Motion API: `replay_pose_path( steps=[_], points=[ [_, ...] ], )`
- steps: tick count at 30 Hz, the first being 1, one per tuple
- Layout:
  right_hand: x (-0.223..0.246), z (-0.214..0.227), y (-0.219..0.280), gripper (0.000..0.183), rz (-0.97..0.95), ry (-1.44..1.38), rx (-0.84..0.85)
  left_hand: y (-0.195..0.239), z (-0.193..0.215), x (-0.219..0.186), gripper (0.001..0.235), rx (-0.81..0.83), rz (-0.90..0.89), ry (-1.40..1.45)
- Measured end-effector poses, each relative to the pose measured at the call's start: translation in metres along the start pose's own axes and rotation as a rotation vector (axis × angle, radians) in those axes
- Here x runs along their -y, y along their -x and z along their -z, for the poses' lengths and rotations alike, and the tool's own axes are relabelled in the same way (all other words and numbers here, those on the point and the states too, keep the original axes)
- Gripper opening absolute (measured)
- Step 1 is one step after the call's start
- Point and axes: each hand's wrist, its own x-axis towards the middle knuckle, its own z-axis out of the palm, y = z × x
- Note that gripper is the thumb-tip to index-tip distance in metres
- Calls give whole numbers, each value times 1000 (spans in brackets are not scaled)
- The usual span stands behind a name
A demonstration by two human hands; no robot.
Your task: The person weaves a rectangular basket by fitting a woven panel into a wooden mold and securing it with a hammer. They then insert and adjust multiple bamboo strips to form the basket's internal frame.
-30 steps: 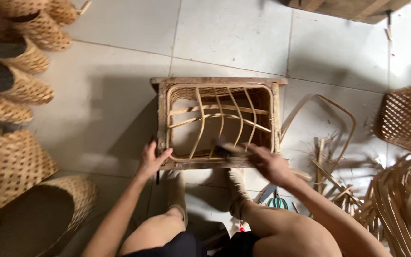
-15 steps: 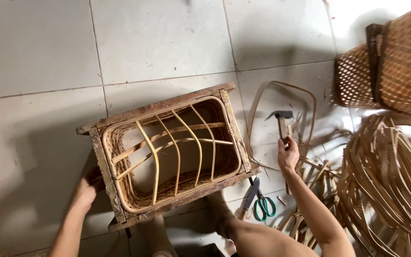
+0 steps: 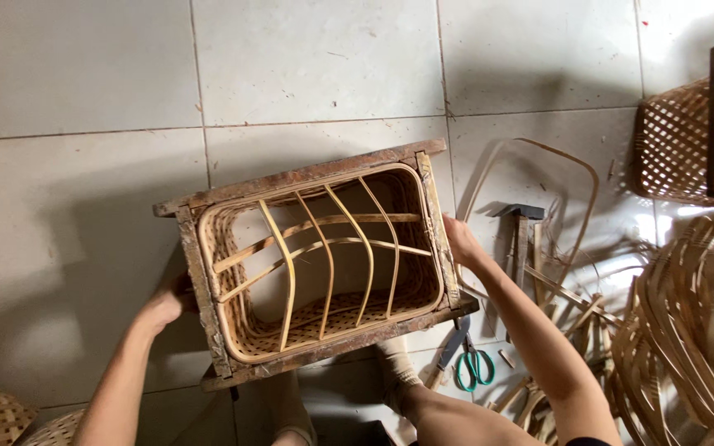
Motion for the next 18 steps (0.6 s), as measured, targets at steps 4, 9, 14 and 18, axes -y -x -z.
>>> replay_pose_path(
  steps=[4, 9, 14, 18],
  points=[
    [-10, -4, -15, 38, 577, 70, -178, 8, -4, -13, 29, -57, -62, -139],
    [-28, 16, 12, 44, 194, -444, 17, 25, -18, 2, 15, -111, -115, -191],
    [-25, 74, 32, 41, 131, -585, -5, 23, 6, 19, 17, -243, -194, -487],
    [-19, 107, 37, 35, 386, 26, -201, 21, 38, 27, 18, -449, -339, -401]
  ],
)
